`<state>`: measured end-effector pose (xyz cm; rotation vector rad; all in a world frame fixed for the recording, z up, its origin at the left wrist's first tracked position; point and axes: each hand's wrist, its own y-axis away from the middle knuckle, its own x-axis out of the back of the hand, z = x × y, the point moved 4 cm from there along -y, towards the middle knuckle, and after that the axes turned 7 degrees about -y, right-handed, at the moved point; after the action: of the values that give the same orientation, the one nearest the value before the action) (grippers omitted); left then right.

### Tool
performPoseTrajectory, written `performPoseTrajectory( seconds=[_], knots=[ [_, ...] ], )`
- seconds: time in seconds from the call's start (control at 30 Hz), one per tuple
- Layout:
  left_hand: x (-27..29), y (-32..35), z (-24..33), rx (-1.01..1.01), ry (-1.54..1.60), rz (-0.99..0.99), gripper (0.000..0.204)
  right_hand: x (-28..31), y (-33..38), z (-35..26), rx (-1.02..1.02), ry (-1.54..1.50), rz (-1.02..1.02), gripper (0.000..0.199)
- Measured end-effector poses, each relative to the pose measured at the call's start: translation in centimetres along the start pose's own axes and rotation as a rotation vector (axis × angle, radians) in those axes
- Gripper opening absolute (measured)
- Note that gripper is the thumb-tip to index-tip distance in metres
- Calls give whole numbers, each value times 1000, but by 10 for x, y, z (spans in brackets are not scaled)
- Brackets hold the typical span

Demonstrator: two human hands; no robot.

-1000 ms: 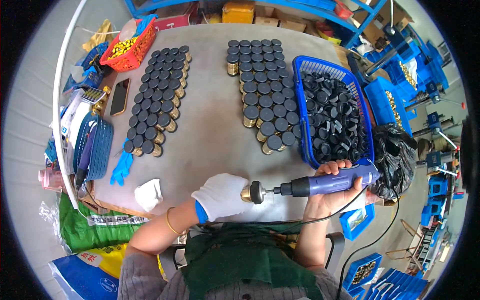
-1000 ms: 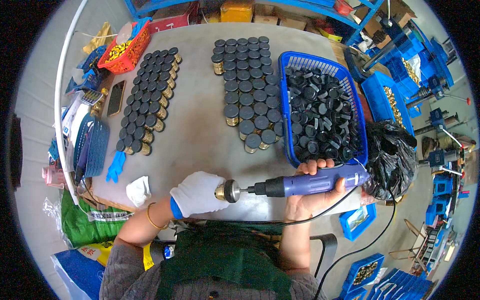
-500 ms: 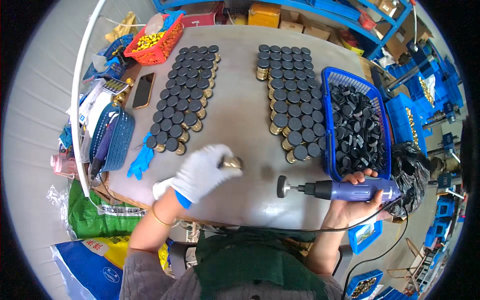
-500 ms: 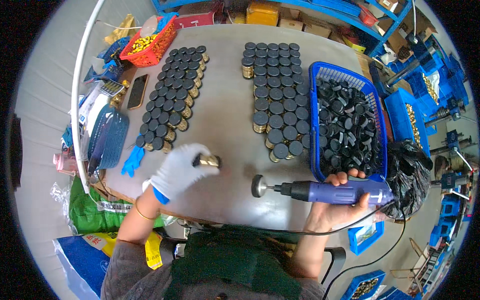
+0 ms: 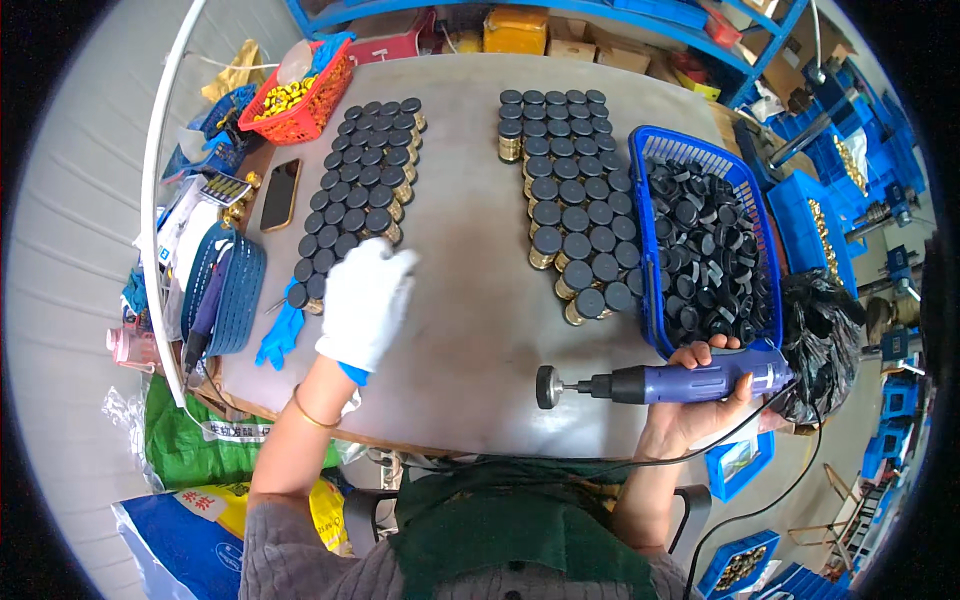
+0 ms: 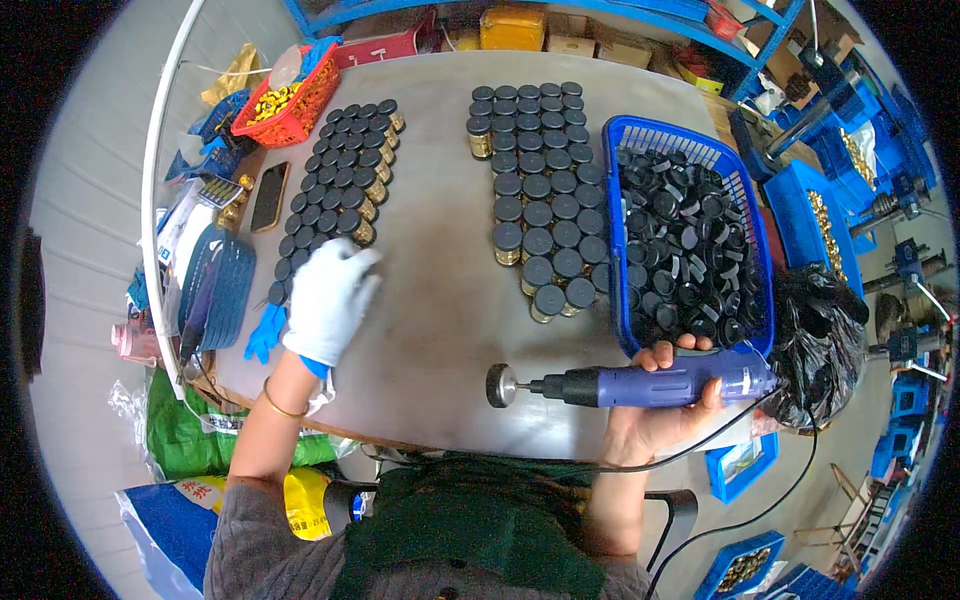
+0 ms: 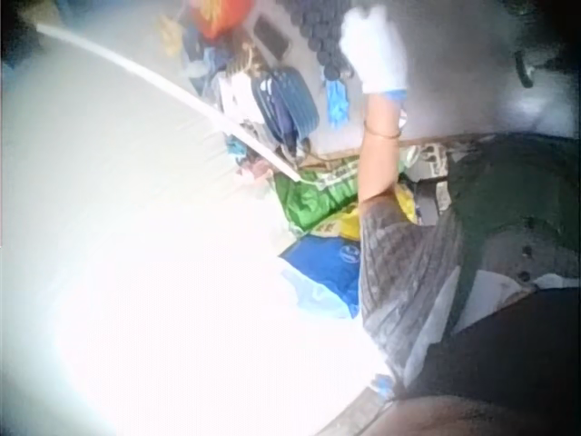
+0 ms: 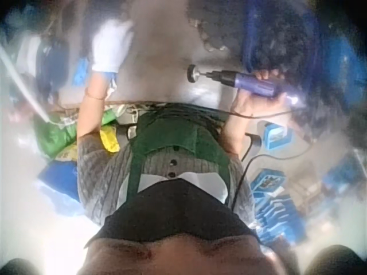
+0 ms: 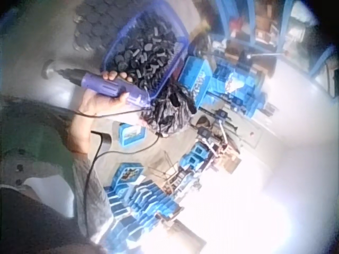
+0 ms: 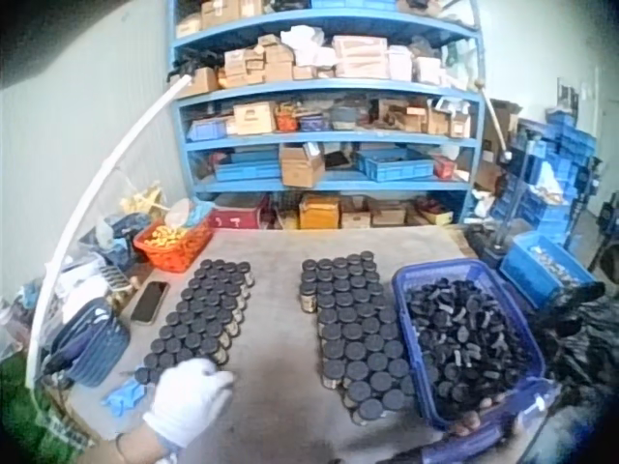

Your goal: The person uses a handheld rotary tool with a polishing attachment to smooth the surface of small cylindrical metal parts. They pick up each part individually from a table, apply the tool to the surface, and place the finished part back into a row. The process is repeated continuously for a large batch of parts.

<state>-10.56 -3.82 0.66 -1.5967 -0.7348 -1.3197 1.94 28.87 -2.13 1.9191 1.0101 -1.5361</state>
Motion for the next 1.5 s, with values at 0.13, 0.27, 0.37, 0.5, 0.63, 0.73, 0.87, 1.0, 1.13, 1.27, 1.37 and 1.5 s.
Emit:
performPoseTrajectory(
  seconds=[0.13, 0.27, 0.37, 0.5, 0.63, 0.73, 0.87, 1.0, 1.13, 1.27, 1.37, 1.5],
  knots=[
    [-10, -48, 74, -168, 309, 9, 35, -5, 3, 7, -34, -3, 23, 43],
    [-37, -72, 99, -200, 277, -67, 32, -16, 8, -2, 8, 11, -14, 43],
    [-53, -63, 86, 43, 523, -135, 29, -11, 5, -16, 75, 12, 33, 43],
    [-78, 6, 60, 636, 1787, -505, 28, 0, -4, -23, 129, -17, 47, 43],
    [-59, 54, 88, 274, 1660, -1051, 37, -2, -7, -14, 90, -24, 66, 45],
    [-28, 49, 116, -137, 972, -975, 27, -4, -5, -3, -44, -90, 38, 42],
    [-15, 36, 128, -220, 554, -855, 30, -2, 2, -2, -31, -50, 5, 41],
    [-20, 39, 127, -154, 455, -706, 33, 3, 4, 0, 8, 12, 53, 40],
    [-23, 38, 125, -63, 438, -635, 33, 5, 5, 3, 9, 22, 86, 40],
    [-5, 26, 113, -131, 567, -312, 30, -1, 1, -10, 24, -66, 79, 44],
    [0, 23, 96, -96, 587, -137, 26, -3, -3, -21, 48, -93, 94, 44],
    [-22, 36, 79, 179, 1281, -501, 29, 7, -2, -20, 32, -69, 121, 44]
  ],
)
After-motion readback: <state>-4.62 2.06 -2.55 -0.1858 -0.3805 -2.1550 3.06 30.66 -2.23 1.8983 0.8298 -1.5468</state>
